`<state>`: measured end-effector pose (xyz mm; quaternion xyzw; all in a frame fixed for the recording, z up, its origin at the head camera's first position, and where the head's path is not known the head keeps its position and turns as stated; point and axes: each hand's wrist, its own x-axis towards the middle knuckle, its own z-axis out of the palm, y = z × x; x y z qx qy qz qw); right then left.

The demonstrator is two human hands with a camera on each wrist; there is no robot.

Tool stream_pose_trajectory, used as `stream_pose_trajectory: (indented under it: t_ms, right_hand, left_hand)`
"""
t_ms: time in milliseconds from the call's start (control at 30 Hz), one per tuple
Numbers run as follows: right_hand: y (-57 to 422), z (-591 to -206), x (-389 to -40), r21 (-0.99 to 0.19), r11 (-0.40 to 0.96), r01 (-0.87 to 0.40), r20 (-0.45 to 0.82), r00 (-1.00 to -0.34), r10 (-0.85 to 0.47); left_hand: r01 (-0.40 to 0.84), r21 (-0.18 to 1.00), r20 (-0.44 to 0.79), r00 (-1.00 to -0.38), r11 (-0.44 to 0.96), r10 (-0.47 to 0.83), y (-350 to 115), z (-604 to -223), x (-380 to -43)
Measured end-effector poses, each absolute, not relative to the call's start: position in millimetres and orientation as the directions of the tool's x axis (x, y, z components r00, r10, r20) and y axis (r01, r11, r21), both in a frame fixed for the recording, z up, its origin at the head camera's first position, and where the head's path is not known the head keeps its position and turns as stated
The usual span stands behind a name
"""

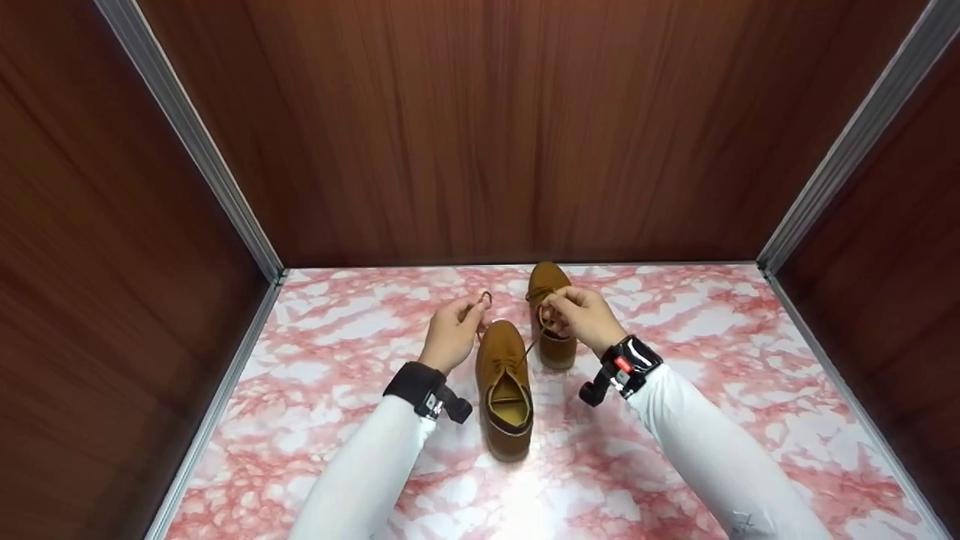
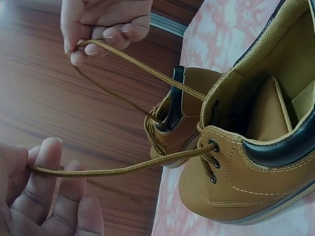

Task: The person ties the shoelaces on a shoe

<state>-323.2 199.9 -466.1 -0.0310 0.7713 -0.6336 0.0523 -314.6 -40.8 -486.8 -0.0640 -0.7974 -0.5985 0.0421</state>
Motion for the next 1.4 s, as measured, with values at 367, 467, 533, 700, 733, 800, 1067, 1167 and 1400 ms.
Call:
stream_pose_trajectory:
  t_ms: [367, 467, 533, 700, 733, 800, 1067, 1167, 1400]
  right_hand:
    - [204.0, -450.9, -322.7, -0.968, 0.236, -0.087, 0.063, -0.992, -0.107]
    - [203.2, -447.1, -322.2, -0.962, 0.249, -0.114, 0.085, -0.989, -0.123]
    - [201.4, -444.8, -321.2, -0.959, 0.253, -0.128, 0.095, -0.986, -0.138]
    - [195.5, -437.8, -318.8, -0.944, 0.292, -0.154, 0.101, -0.977, -0.187]
    - [194.4, -436.3, -318.7, -0.941, 0.298, -0.157, 0.100, -0.975, -0.197]
    - [192.5, -433.7, -319.3, -0.935, 0.314, -0.164, 0.098, -0.971, -0.216]
    - [183.4, -425.6, -330.6, -0.915, 0.367, -0.167, 0.075, -0.965, -0.251]
    - [178.9, -425.8, -338.5, -0.900, 0.392, -0.188, 0.092, -0.964, -0.251]
    - [176.1, -437.8, -349.8, -0.903, 0.405, -0.143, 0.041, -0.967, -0.250]
  left_hand:
    - [0.278, 0.857, 0.174, -0.949, 0.434, 0.264, -23.9, -476.9, -320.0]
    - [0.288, 0.837, 0.132, -0.931, 0.465, 0.340, -22.6, -482.2, -321.5]
    - [0.278, 0.821, 0.085, -0.924, 0.498, 0.374, -23.3, -487.0, -321.8]
    - [0.203, 0.817, -0.040, -0.914, 0.540, 0.404, -27.4, -497.9, -320.0]
    - [0.189, 0.825, -0.053, -0.912, 0.532, 0.408, -27.8, -499.2, -319.7]
    - [0.168, 0.839, -0.071, -0.909, 0.518, 0.410, -28.4, -500.4, -319.2]
    - [0.202, 0.802, -0.089, -0.890, 0.562, 0.447, -27.2, -502.1, -319.0]
    - [0.244, 0.772, -0.074, -0.882, 0.586, 0.465, -24.7, -504.6, -319.0]
    - [0.253, 0.793, -0.052, -0.879, 0.555, 0.475, -20.8, -509.0, -317.4]
